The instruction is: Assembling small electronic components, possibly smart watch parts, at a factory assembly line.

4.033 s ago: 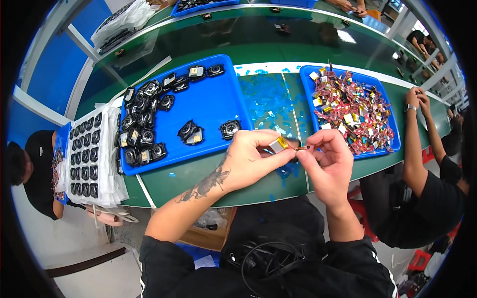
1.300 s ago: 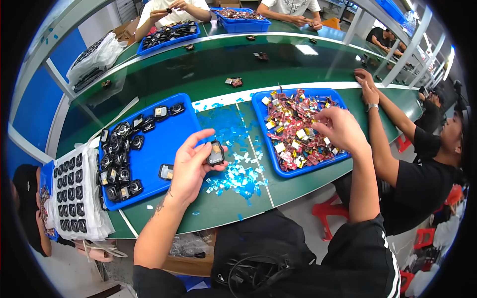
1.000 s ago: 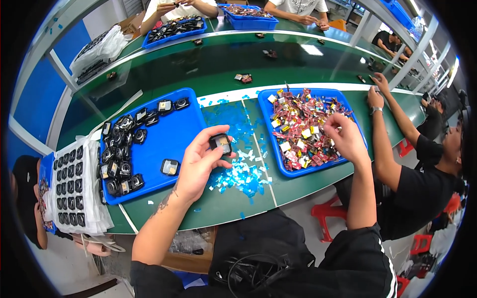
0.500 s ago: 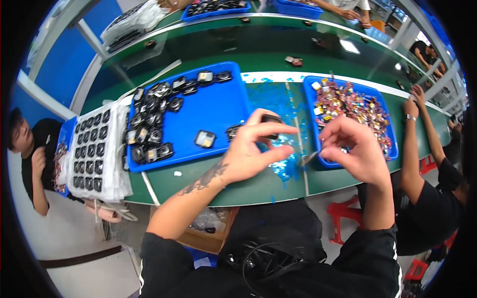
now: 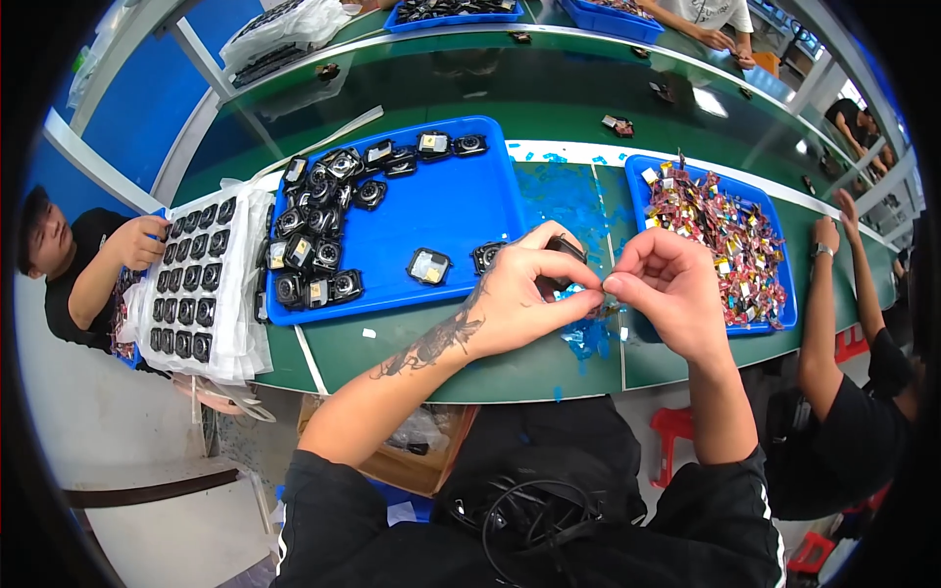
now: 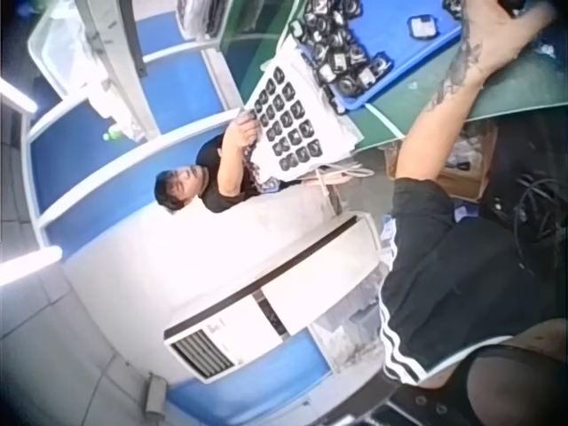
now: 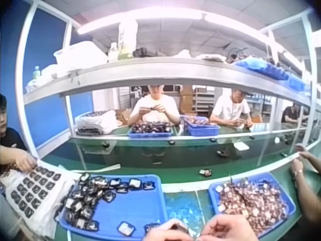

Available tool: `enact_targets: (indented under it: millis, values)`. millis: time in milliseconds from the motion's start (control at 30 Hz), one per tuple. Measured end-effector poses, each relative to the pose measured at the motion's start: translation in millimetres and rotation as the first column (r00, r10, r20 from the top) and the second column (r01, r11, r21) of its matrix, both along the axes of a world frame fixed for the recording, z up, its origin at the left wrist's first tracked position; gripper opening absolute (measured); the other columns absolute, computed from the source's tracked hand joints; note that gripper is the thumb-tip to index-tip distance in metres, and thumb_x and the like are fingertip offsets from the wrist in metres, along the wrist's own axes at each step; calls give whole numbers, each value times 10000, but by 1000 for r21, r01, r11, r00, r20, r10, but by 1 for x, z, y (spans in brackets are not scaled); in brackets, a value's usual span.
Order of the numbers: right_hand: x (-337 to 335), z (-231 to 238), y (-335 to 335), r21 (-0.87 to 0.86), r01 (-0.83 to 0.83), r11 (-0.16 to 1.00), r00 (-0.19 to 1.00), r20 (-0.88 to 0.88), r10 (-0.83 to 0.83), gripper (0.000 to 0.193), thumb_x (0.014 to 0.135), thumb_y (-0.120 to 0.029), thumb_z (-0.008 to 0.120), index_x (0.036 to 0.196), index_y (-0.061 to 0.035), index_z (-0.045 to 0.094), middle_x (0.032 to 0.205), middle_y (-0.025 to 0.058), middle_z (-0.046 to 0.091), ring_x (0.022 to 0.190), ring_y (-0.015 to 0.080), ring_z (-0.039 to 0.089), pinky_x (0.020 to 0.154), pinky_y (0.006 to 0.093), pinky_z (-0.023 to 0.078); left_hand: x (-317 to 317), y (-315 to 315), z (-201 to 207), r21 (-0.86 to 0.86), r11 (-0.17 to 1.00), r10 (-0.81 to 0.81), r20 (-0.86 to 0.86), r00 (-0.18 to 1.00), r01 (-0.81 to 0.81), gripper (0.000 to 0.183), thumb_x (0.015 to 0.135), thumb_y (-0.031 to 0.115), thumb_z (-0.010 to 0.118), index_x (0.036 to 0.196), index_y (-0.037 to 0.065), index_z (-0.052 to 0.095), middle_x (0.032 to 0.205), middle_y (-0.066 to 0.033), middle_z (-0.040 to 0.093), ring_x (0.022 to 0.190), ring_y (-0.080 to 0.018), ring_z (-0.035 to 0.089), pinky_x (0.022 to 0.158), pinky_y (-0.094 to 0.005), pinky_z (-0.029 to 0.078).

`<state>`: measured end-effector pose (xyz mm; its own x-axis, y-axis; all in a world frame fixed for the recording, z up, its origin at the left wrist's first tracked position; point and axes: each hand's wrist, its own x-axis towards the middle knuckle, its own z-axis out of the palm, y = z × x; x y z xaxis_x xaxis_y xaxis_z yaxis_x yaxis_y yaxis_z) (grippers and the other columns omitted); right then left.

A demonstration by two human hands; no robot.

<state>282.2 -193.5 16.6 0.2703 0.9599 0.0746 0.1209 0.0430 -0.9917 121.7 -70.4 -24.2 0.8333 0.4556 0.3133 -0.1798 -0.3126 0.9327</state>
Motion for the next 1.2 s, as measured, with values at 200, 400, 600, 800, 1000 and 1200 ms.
enact_targets:
  millis: [200, 400, 600, 800, 1000, 1200]
  values:
    - [1, -10, 4, 10, 39, 999, 996, 83, -39, 122, 836, -38, 702, 829, 6, 589, 776, 13, 610, 688, 27, 542, 556, 172, 436, 2, -4, 0, 13, 999, 49, -30, 998, -49, 102, 759, 110, 740, 835, 51, 704, 917, -34, 560, 778, -103, 575, 587, -225, 471]
    - [0, -16, 4, -7, 40, 999, 998, 52, -40, 114, 855, -52, 686, 848, -1, 584, 783, -2, 587, 710, 21, 520, 565, 168, 418, 3, -6, -1, -34, 997, 66, -24, 998, -67, 94, 759, 101, 730, 823, 43, 693, 927, -37, 565, 784, -96, 578, 595, -223, 476]
    - [-1, -11, 5, -17, 26, 1000, 996, -86, -28, 112, 888, -87, 655, 876, -11, 574, 791, -14, 574, 710, 20, 515, 594, 178, 433, 1, -5, -3, -15, 996, 92, 36, 995, -92, 101, 736, 73, 727, 826, 39, 697, 928, -41, 571, 774, -108, 577, 632, -233, 483]
    - [-2, -18, 3, -28, 59, 998, 981, 184, -52, 99, 894, -61, 621, 867, -9, 540, 762, 9, 562, 662, 77, 537, 551, 243, 418, 3, -7, -3, 38, 994, 104, 19, 994, -105, 106, 734, 83, 725, 824, 36, 694, 923, -46, 569, 757, -113, 579, 634, -241, 490]
    - [-27, -23, 3, 410, 22, 912, 407, 830, -383, 166, 778, -13, 681, 848, -31, 532, 734, 104, 539, 624, 289, 540, 540, 378, 435, 3, -5, -5, -20, 991, 129, -47, 991, -130, 105, 737, 84, 726, 825, 33, 698, 928, -48, 569, 760, -109, 596, 632, -235, 499]
    - [-28, -24, -10, 299, -2, 954, 642, 732, -228, 157, 783, 45, 643, 896, -5, 545, 814, 114, 567, 722, 294, 587, 566, 379, 459, 4, -2, -3, -122, 976, 180, -14, 984, -180, 108, 766, 75, 731, 843, 6, 699, 925, -50, 579, 758, -95, 597, 647, -225, 487]
